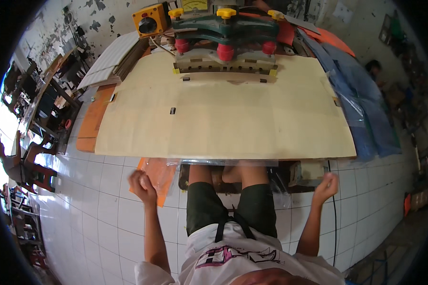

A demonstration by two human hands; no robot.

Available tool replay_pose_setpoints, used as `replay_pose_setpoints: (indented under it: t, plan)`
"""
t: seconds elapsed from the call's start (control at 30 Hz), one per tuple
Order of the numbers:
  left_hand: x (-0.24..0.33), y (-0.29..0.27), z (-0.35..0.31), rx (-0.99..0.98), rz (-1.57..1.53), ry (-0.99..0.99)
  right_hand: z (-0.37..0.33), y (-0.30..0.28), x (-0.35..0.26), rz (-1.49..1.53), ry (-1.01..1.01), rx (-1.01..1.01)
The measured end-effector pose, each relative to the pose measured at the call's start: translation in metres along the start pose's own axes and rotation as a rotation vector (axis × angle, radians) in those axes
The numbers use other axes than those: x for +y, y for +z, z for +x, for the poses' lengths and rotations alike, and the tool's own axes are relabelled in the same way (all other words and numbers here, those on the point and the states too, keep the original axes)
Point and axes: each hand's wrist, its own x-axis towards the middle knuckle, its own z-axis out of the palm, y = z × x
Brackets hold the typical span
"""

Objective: The person places clear plastic bags one by one onto a machine platform and lowers a manual sealing bar to seal them.

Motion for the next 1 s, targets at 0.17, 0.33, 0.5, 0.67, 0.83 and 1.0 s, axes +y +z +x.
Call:
replay_pose_setpoints:
  t: [0.17,0.33,0.5,0.67,0.83,1.0]
  plan:
    - [-0.125,-0.063,-0.202,-0.512,-0.172,-0.696,-0.189,-0.005,0.074,0.204,0.877,-0.829]
    - [-0.157,-0.015,-0.318,-1.345,-0.466,-1.206,-0.240,-0.043,0.091,-0.109,1.400,-1.520]
    - [-0.132,-0.018,-0.342,-1.487,-0.797,-1.141,-0.235,-0.016,0.061,-0.116,1.532,-1.609]
    - [-0.116,-0.013,-0.322,-1.583,-0.352,-1.248,-0.220,0.008,0.063,-0.144,1.599,-1.555]
    - [-0.104,-0.017,-0.295,-1.561,-0.124,-1.245,-0.210,0.019,0.060,-0.166,1.672,-1.515]
    - [-0.090,-0.025,-0.293,-1.552,0.004,-1.174,-0.214,0.015,0.063,-0.176,1.663,-1.525]
